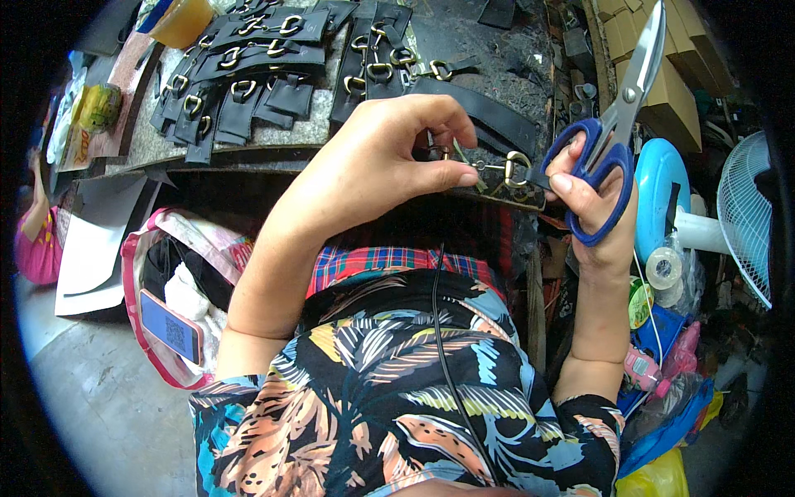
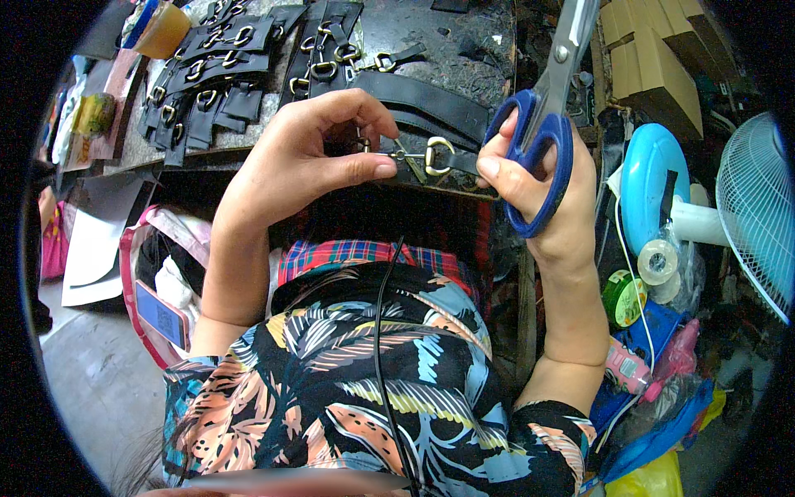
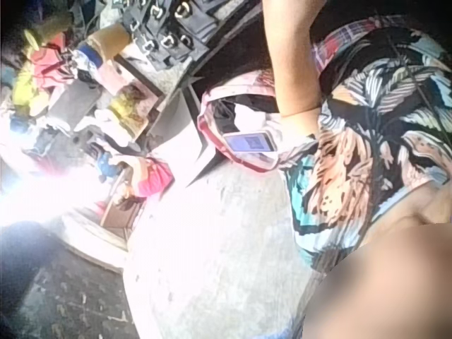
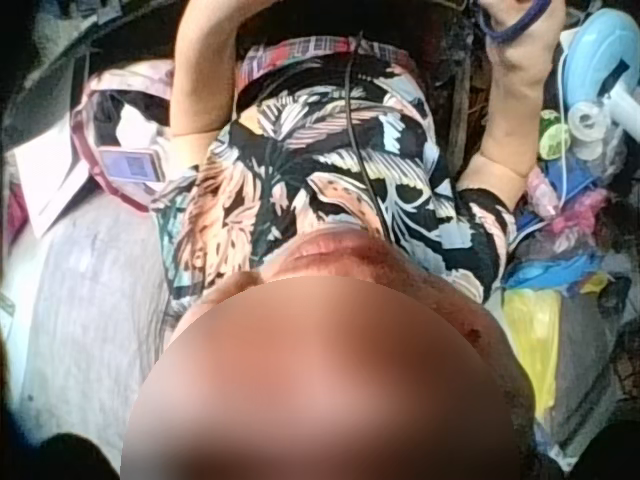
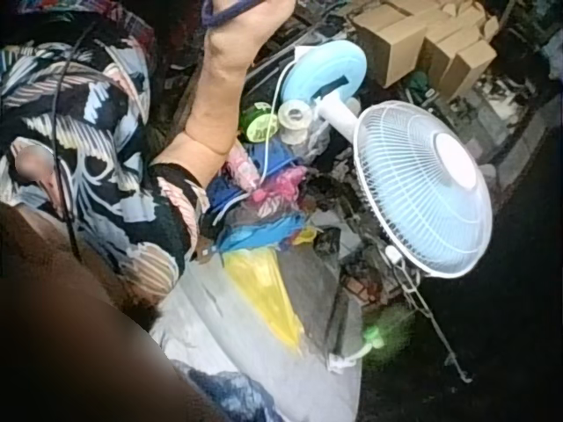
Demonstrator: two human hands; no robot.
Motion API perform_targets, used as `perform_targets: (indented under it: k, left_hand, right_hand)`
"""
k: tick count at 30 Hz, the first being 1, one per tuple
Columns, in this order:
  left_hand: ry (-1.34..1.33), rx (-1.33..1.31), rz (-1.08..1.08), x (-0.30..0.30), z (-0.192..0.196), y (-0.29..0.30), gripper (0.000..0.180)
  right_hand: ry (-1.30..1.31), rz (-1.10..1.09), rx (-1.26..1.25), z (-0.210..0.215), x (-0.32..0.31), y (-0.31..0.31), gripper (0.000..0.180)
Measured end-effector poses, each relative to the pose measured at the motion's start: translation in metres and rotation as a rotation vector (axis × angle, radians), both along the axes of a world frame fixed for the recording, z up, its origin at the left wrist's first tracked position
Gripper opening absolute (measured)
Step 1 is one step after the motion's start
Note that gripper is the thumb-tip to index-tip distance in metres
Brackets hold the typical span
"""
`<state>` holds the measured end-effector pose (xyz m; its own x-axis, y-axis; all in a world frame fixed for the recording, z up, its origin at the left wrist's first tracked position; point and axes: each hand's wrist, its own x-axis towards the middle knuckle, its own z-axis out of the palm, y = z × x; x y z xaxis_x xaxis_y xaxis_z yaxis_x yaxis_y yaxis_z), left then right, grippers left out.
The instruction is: The person assembles black leather straps with brass D-rings using a pair of scissors. They repeatedly cut strap ends, thread the metal rings through the leather, and place the finished pieces on the work surface.
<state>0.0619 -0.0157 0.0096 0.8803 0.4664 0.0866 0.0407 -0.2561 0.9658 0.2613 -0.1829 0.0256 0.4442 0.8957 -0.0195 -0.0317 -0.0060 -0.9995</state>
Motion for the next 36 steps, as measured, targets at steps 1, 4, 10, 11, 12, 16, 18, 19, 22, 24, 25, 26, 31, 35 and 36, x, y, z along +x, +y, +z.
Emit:
perform_targets:
  k: [1,4,10,11,12,16,18,19,22,24,25,26,31,35,36]
  left_hand:
    - [0.038,-0.04,-0.016,-0.001,-0.002,0.0,0.027]
    - [0.049,-0.151,-0.028,-0.006,-0.006,0.004,0.026]
    - [-0.161,-0.406,0.154,-0.009,-0.008,0.013,0.02]
    - [-0.155,-0.405,0.162,-0.006,-0.009,0.012,0.018]
    - [-0.194,-0.399,0.152,-0.003,-0.011,0.009,0.016]
    - [-0.265,-0.216,0.319,0.005,-0.016,0.007,0.01]
    - [-0.376,-0.154,0.27,0.007,-0.016,0.011,0.01]
    - [-0.412,-0.29,0.232,0.007,-0.015,0.011,0.01]
    - [-0.364,-0.446,0.195,0.01,-0.013,0.006,0.014]
    - [-0.311,-0.449,0.156,0.012,-0.012,0.0,0.015]
    - [-0.256,-0.382,0.181,0.014,-0.013,-0.004,0.021]
    - [-0.263,-0.27,0.172,0.016,-0.013,-0.007,0.028]
    - [-0.224,-0.212,0.162,0.013,-0.014,-0.012,0.047]
    - [-0.245,-0.214,0.101,0.009,-0.015,-0.015,0.04]
    - [-0.224,-0.258,0.111,0.007,-0.015,-0.018,0.038]
  right_hand:
    - [0.006,-0.011,-0.002,-0.002,-0.002,-0.003,0.039]
    - [0.0,-0.082,0.008,-0.005,-0.004,-0.007,0.038]
    - [0.03,-0.067,0.042,-0.006,0.002,-0.011,0.033]
    - [0.021,-0.071,0.0,-0.008,-0.001,-0.011,0.035]
    - [0.055,-0.06,-0.017,-0.01,-0.004,-0.012,0.037]
    - [0.038,0.007,-0.103,-0.009,-0.002,-0.008,0.035]
    - [-0.028,0.002,-0.16,-0.004,0.001,-0.003,0.034]
    - [-0.065,-0.034,-0.143,-0.003,0.0,0.001,0.034]
    - [-0.088,-0.002,-0.058,0.001,0.0,0.016,0.034]
    - [-0.064,0.039,0.014,-0.001,-0.005,0.028,0.037]
    - [-0.085,0.047,0.017,-0.003,-0.007,0.035,0.038]
    - [-0.105,0.053,0.018,-0.005,-0.009,0.04,0.039]
    - [-0.02,0.117,-0.021,-0.01,-0.015,0.055,0.039]
    - [0.009,0.113,0.017,-0.009,-0.018,0.056,0.038]
    - [0.019,0.103,0.028,-0.009,-0.02,0.052,0.038]
